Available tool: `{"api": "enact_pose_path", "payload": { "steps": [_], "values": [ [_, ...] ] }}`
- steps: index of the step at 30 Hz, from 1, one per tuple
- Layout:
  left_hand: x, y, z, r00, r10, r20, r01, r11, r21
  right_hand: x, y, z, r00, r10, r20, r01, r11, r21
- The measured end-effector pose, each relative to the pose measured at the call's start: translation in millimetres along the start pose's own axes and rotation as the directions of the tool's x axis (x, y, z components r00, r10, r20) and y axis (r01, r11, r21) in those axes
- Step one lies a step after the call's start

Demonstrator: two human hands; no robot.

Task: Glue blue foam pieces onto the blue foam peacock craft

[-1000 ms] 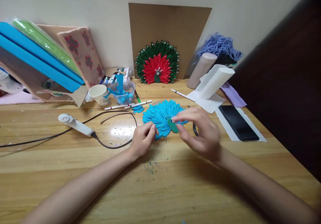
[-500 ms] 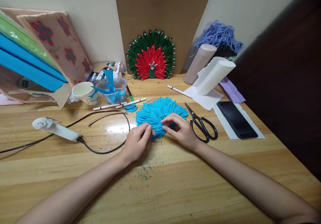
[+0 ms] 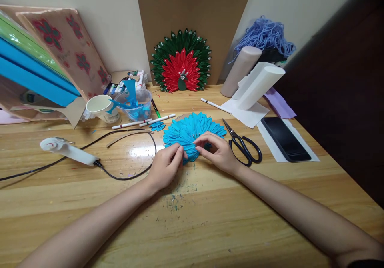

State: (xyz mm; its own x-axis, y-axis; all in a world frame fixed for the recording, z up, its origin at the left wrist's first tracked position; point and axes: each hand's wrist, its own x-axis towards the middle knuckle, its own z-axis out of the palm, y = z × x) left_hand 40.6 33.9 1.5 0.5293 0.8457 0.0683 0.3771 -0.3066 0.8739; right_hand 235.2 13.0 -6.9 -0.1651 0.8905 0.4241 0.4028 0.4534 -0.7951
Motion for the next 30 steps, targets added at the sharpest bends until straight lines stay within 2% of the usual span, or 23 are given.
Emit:
{"api": "enact_pose_path", "payload": {
  "steps": [11, 18, 30],
  "values": [
    [0.3, 0.3, 0.0, 0.999, 0.005, 0.039, -0.004, 1.0, -0.019, -0.2, 0.8, 0.7, 1.0, 0.003, -0.02, -0.004, 1.0, -0.022],
    [2.6, 0.5, 0.5, 0.998, -0.032, 0.051, 0.035, 0.997, -0.066, -1.2, -0.2, 0.2, 0.997, -0.06, -0.053, 0.054, 0.992, -0.114],
    [3.0, -0.8, 1.0, 0.997, -0.041, 0.068, 0.048, 0.994, -0.095, -2.0, -1.6, 0.4, 0.994, -0.106, -0.018, 0.102, 0.982, -0.158]
  ]
}}
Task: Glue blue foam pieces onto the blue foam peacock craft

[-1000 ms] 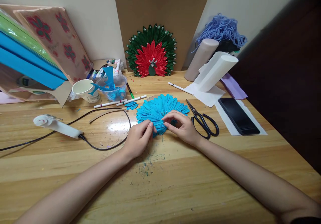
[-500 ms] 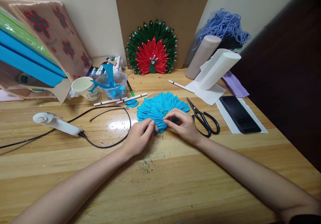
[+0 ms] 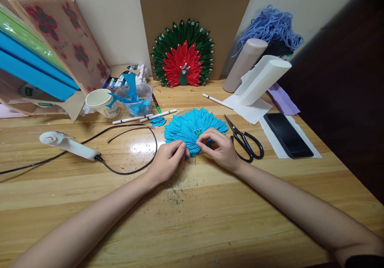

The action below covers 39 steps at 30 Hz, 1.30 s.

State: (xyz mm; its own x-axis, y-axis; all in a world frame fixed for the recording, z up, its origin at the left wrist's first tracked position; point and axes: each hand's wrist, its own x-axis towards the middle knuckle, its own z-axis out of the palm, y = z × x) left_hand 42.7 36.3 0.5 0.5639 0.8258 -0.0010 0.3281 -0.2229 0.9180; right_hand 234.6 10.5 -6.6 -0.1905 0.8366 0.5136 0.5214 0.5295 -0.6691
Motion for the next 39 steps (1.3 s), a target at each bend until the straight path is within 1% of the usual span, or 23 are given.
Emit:
{"api": "enact_pose_path", "payload": {
  "steps": [3, 6, 11, 17, 28, 35, 39],
  "values": [
    [0.4, -0.4, 0.2, 1.0, -0.011, 0.015, 0.012, 0.999, -0.037, 0.1, -0.3, -0.2, 1.0, 0.003, 0.008, -0.002, 1.0, -0.009],
    [1.1, -0.9, 0.2, 1.0, -0.027, 0.014, 0.028, 0.996, -0.083, -0.6, 0.1, 0.3, 1.0, 0.007, -0.019, -0.007, 1.0, -0.008],
    [2.4, -0.3, 0.1, 0.999, -0.043, 0.003, 0.043, 0.991, -0.129, -2.5, 1.4, 1.0, 0.997, 0.052, -0.056, -0.05, 0.998, 0.035],
    [2.4, 0.4, -0.6, 0.999, -0.049, 0.016, 0.051, 0.989, -0.139, -2.0, 1.7, -0.2, 0.999, -0.024, -0.026, 0.024, 1.0, -0.002],
    [1.3, -0.8, -0.5, 0.999, -0.027, 0.038, 0.032, 0.99, -0.135, -1.4, 0.5, 1.2, 0.999, -0.039, -0.027, 0.039, 0.999, -0.004],
    [2.0, -0.5, -0.6, 0.997, -0.058, 0.046, 0.066, 0.976, -0.207, -1.8, 2.5, 1.5, 0.995, -0.1, -0.007, 0.099, 0.995, -0.028],
    [3.2, 0.1, -1.5, 0.996, -0.059, 0.073, 0.076, 0.965, -0.251, -1.8, 1.6, 1.3, 0.991, -0.135, -0.008, 0.134, 0.989, -0.06]
  ]
}}
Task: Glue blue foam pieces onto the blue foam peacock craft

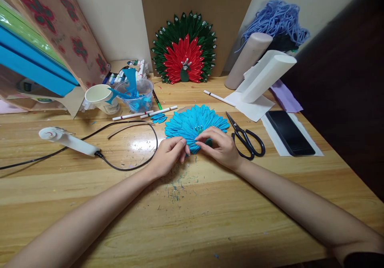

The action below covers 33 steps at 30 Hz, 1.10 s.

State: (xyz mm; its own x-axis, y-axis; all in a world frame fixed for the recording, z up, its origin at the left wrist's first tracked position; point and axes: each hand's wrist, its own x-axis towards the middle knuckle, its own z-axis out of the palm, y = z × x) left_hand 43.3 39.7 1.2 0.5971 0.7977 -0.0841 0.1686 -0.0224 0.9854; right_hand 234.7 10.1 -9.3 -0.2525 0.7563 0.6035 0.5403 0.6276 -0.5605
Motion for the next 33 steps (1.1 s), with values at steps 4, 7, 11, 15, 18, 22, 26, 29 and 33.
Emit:
{"api": "enact_pose_path", "payload": {
  "steps": [4, 7, 11, 15, 18, 22, 26, 29, 33],
  "values": [
    [0.4, 0.4, -0.5, 1.0, 0.0, 0.019, 0.0, 1.0, -0.016, 0.4, -0.8, 0.1, 1.0, -0.018, 0.003, 0.018, 1.0, -0.016],
    [0.3, -0.1, -0.4, 1.0, 0.001, 0.016, -0.001, 1.0, 0.001, 0.5, -0.9, 0.2, 1.0, -0.015, 0.002, 0.015, 1.0, -0.017],
    [0.2, -1.4, 0.5, 1.0, 0.01, 0.005, -0.01, 1.0, 0.027, 0.8, -0.5, 0.0, 1.0, 0.006, 0.004, -0.006, 1.0, -0.012],
    [0.2, -2.5, 1.1, 1.0, 0.027, 0.0, -0.027, 0.998, 0.061, 1.2, -0.4, -0.4, 1.0, 0.017, 0.015, -0.018, 1.0, 0.003],
    [-0.3, -3.1, 1.1, 0.999, 0.033, 0.005, -0.034, 0.996, 0.081, 1.7, -1.3, -0.4, 0.999, 0.024, 0.029, -0.024, 1.0, 0.009],
    [-1.2, -2.9, 1.3, 1.0, 0.027, 0.007, -0.028, 0.995, 0.097, 2.3, -3.1, 0.3, 0.999, 0.028, 0.043, -0.029, 1.0, 0.011],
    [-1.9, -1.8, 1.5, 0.999, 0.042, 0.008, -0.043, 0.992, 0.118, 2.0, -3.4, 0.5, 0.999, 0.018, 0.027, -0.018, 1.0, 0.013],
    [-2.3, -1.2, 1.5, 0.999, 0.051, 0.012, -0.052, 0.99, 0.132, 1.3, -2.8, 0.4, 1.0, 0.02, 0.013, -0.02, 1.0, 0.012],
    [-2.6, -1.0, 1.7, 0.999, 0.051, 0.015, -0.053, 0.988, 0.143, 0.8, -2.1, 1.0, 1.0, 0.029, 0.005, -0.029, 0.999, 0.016]
  ]
}}
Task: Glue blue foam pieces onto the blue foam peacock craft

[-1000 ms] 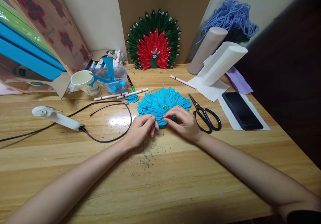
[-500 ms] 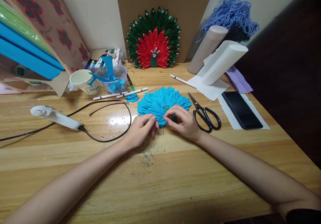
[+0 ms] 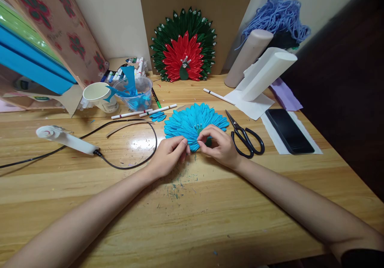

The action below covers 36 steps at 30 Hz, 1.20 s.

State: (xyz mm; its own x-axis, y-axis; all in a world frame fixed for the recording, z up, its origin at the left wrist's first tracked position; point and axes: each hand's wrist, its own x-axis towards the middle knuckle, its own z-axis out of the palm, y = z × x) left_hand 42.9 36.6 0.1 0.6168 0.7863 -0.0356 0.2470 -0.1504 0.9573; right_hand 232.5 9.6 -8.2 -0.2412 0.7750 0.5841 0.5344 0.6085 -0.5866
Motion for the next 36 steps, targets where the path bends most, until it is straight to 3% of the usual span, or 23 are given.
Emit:
{"api": "enact_pose_path", "payload": {
  "steps": [28, 36],
  "values": [
    [-2.9, 7.3, -2.7, 0.998, 0.053, -0.028, -0.05, 0.995, 0.092, 0.6, 0.2, -0.2, 0.999, 0.039, 0.002, -0.039, 0.999, 0.025],
    [-1.7, 2.7, -2.3, 0.993, 0.009, -0.116, -0.009, 1.0, 0.0, 0.6, 3.6, -0.9, 0.982, 0.171, -0.081, -0.166, 0.984, 0.062]
  ]
}}
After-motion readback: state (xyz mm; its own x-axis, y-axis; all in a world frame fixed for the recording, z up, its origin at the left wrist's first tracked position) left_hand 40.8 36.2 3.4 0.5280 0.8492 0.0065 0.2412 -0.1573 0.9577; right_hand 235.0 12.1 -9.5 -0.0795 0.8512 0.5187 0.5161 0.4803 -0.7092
